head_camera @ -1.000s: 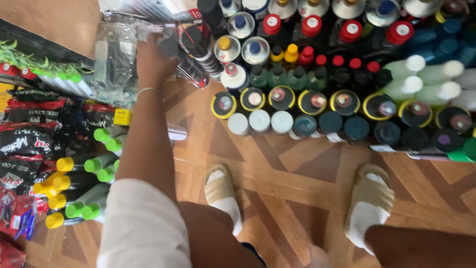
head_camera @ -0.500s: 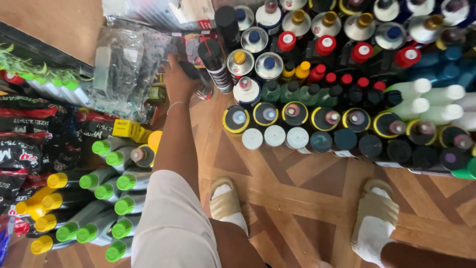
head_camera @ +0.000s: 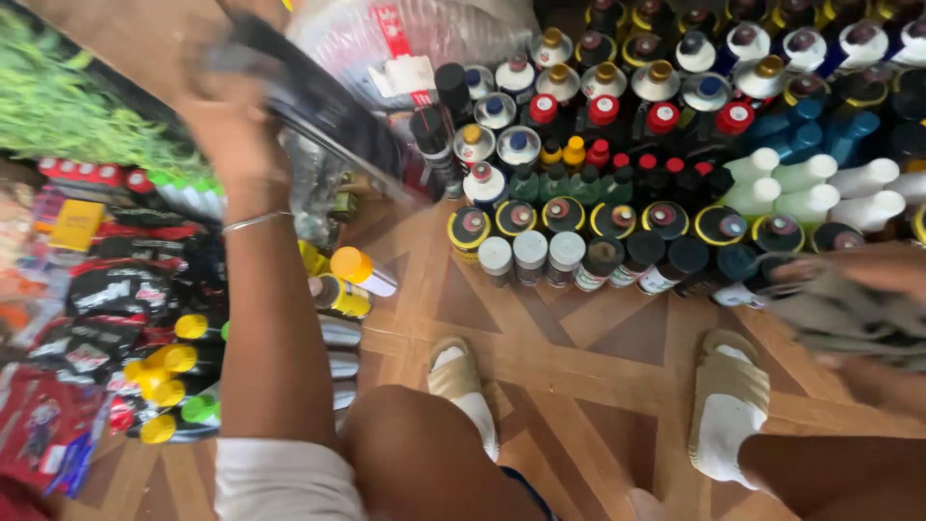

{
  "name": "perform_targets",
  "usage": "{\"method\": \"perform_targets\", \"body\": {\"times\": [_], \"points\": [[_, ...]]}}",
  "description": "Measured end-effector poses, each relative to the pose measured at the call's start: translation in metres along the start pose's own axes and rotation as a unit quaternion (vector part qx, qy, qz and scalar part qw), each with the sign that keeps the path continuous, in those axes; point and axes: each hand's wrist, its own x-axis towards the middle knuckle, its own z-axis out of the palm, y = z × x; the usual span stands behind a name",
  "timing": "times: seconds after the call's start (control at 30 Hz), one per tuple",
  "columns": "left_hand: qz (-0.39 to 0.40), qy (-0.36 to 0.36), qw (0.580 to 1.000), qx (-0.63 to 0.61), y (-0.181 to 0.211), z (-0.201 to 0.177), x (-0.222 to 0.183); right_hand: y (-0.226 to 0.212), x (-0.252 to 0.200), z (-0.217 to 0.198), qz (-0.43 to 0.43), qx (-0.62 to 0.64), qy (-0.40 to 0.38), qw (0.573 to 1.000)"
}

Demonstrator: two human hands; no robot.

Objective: Cleaning and wiping down various automotive spray cans and bottles in a storage area.

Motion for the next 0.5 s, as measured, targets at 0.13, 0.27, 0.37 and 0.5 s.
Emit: {"method": "perform_targets", "body": {"times": [0.13,0.27,0.37,0.5], "points": [[-0.010,0.012,0.913,-0.408,0.110,0.061,-0.006,-0.130,0.019,0.008,-0.080,0.106,0.057,0.990],[0.235,-0.043,0.955,0.176,0.086,0.125,-0.068,-0.147,0.018,0.019,-0.090,0.137,0.169,0.972],[-0.035,-0.115,0.925,-0.359,0.136,0.176,-0.130,-0.158,0.016,0.007,-0.173,0.222,0.260,0.924],[-0.149,-0.183,0.870,-0.433,0.155,0.178,-0.195,-0.163,0.019,0.028,-0.236,0.415,0.161,0.864]]}}
